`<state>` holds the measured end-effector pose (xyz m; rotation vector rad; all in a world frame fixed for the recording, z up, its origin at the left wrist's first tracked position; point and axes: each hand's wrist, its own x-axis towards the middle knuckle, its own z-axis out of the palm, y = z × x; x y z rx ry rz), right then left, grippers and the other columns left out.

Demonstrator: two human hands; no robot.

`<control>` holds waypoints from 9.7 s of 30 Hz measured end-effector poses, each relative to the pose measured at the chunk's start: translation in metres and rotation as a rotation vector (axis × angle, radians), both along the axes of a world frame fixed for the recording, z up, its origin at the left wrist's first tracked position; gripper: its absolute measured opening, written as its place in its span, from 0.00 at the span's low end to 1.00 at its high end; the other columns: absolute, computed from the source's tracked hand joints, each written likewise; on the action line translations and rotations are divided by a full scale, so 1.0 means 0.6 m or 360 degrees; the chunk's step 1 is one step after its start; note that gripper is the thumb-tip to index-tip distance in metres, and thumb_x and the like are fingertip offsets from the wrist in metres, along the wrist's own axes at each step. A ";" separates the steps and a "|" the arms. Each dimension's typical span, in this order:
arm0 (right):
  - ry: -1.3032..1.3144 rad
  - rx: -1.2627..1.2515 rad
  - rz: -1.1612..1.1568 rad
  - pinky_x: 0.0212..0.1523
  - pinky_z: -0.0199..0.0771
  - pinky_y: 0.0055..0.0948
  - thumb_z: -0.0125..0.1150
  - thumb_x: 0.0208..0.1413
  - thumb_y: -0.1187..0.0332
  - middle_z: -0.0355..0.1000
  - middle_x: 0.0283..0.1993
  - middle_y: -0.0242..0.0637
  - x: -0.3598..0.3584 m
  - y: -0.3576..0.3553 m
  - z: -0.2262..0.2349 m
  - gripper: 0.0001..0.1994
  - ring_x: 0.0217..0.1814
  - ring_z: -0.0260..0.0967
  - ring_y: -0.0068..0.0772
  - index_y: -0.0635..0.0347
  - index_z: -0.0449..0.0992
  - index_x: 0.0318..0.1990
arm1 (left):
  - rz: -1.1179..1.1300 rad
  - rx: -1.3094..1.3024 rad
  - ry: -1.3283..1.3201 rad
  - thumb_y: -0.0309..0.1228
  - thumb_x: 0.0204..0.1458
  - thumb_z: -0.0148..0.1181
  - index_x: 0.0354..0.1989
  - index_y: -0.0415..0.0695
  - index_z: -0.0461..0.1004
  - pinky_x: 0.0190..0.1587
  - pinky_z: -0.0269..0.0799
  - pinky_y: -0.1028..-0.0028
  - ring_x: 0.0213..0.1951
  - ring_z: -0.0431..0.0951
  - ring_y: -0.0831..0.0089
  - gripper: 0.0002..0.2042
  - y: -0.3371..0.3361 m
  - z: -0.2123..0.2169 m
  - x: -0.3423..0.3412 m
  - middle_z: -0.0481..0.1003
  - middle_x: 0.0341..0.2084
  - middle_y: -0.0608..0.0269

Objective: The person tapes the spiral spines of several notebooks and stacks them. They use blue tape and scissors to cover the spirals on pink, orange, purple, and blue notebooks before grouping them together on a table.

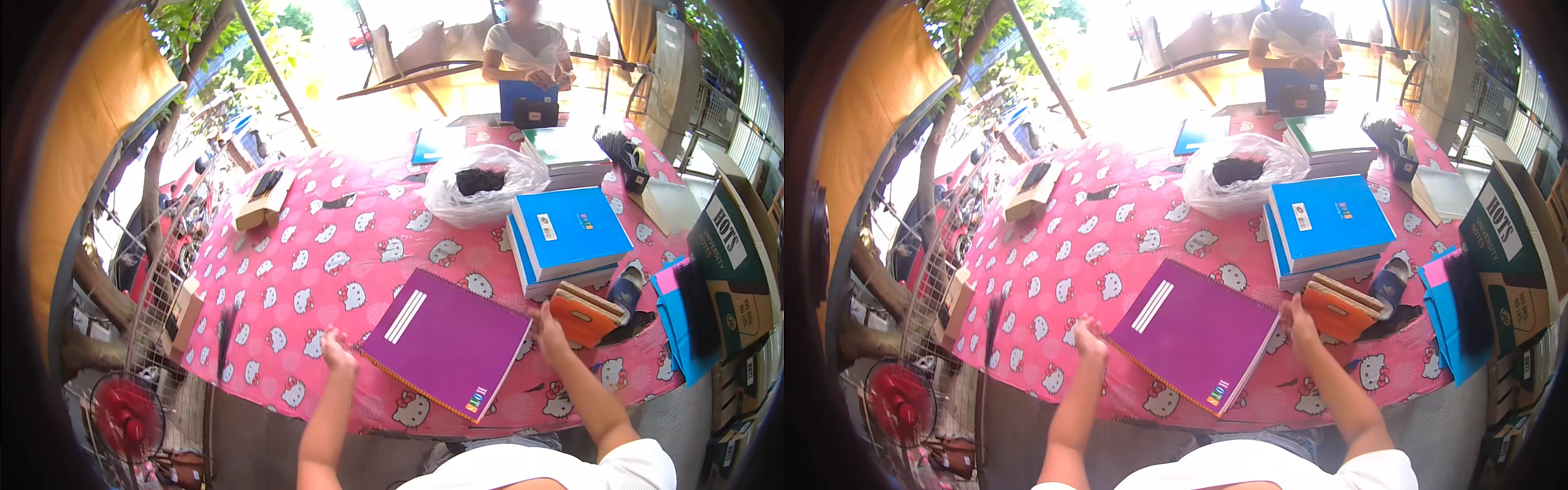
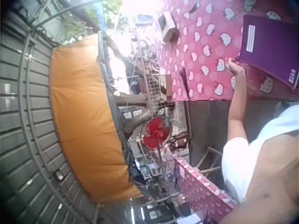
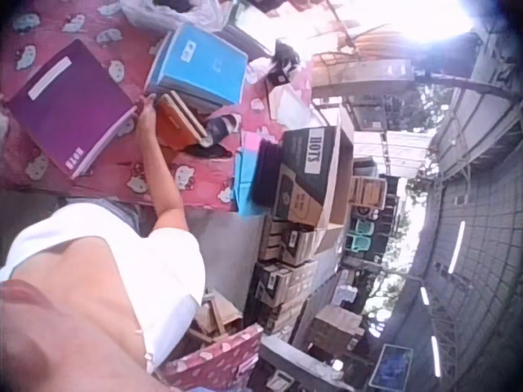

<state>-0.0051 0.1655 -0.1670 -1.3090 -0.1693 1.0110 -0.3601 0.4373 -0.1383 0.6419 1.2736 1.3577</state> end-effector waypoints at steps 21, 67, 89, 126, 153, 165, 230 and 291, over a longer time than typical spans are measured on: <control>-0.0037 0.0512 0.0952 0.47 0.72 0.34 0.36 0.46 0.24 0.69 0.45 0.35 0.005 0.170 0.009 0.44 0.45 0.68 0.30 0.59 0.67 0.50 | -0.2039 -0.0473 -0.0379 0.70 0.49 0.33 0.68 0.51 0.49 0.58 0.60 0.52 0.63 0.58 0.62 0.43 -0.234 0.048 -0.038 0.61 0.62 0.63; -0.1827 0.0741 0.0725 0.32 0.71 0.35 0.56 0.53 0.72 0.75 0.27 0.45 -0.144 0.233 0.401 0.06 0.29 0.74 0.36 0.59 0.74 0.38 | 0.0541 0.0758 0.0212 0.33 0.58 0.52 0.40 0.44 0.71 0.13 0.51 0.83 0.12 0.55 0.86 0.07 -0.140 0.317 -0.113 0.58 0.13 0.75; -0.0360 0.0215 0.0062 0.49 0.67 0.28 0.58 0.54 0.45 0.57 0.60 0.38 -0.118 -0.135 0.106 0.37 0.56 0.59 0.28 0.60 0.53 0.62 | -0.1676 -0.0005 0.0558 0.53 0.60 0.42 0.61 0.45 0.61 0.52 0.63 0.60 0.48 0.71 0.74 0.28 0.112 0.084 0.036 0.68 0.54 0.64; -0.2414 -0.1017 0.1263 0.65 0.41 0.59 0.69 0.40 0.58 0.50 0.66 0.51 0.007 -0.346 0.097 0.40 0.70 0.44 0.54 0.59 0.58 0.62 | -0.0334 0.0542 0.0540 0.32 0.55 0.59 0.43 0.42 0.64 0.39 0.64 0.79 0.35 0.65 0.83 0.13 -0.394 0.064 0.040 0.66 0.33 0.68; -0.3030 0.0209 0.1080 0.61 0.46 0.66 0.61 0.51 0.50 0.62 0.44 0.38 -0.137 -0.096 0.147 0.22 0.53 0.61 0.42 0.48 0.69 0.50 | -0.1111 0.0749 0.2306 0.33 0.54 0.54 0.26 0.34 0.70 0.32 0.70 0.55 0.28 0.76 0.44 0.12 -0.490 0.122 0.151 0.73 0.21 0.40; -0.3061 0.0435 0.1027 0.42 0.68 0.38 0.62 0.46 0.44 0.69 0.33 0.40 -0.117 -0.076 0.155 0.27 0.39 0.70 0.40 0.62 0.73 0.37 | -0.1178 0.0654 0.2200 0.33 0.55 0.52 0.28 0.34 0.71 0.33 0.70 0.54 0.29 0.76 0.44 0.12 -0.485 0.125 0.151 0.74 0.22 0.40; -0.2567 -0.0474 0.1825 0.43 0.69 0.34 0.58 0.46 0.39 0.73 0.30 0.41 -0.142 -0.064 0.151 0.29 0.34 0.72 0.40 0.62 0.76 0.28 | -0.1089 0.0370 0.1419 0.39 0.51 0.64 0.37 0.36 0.75 0.24 0.69 0.78 0.21 0.73 0.79 0.16 -0.466 0.058 0.116 0.77 0.25 0.63; -0.2979 -0.0132 0.1314 0.43 0.69 0.41 0.58 0.47 0.40 0.74 0.32 0.44 -0.112 -0.090 0.098 0.29 0.37 0.73 0.42 0.63 0.76 0.32 | -0.1095 -0.0085 0.0680 0.30 0.46 0.68 0.36 0.38 0.77 0.22 0.67 0.82 0.22 0.73 0.82 0.11 -0.474 0.030 0.123 0.76 0.25 0.67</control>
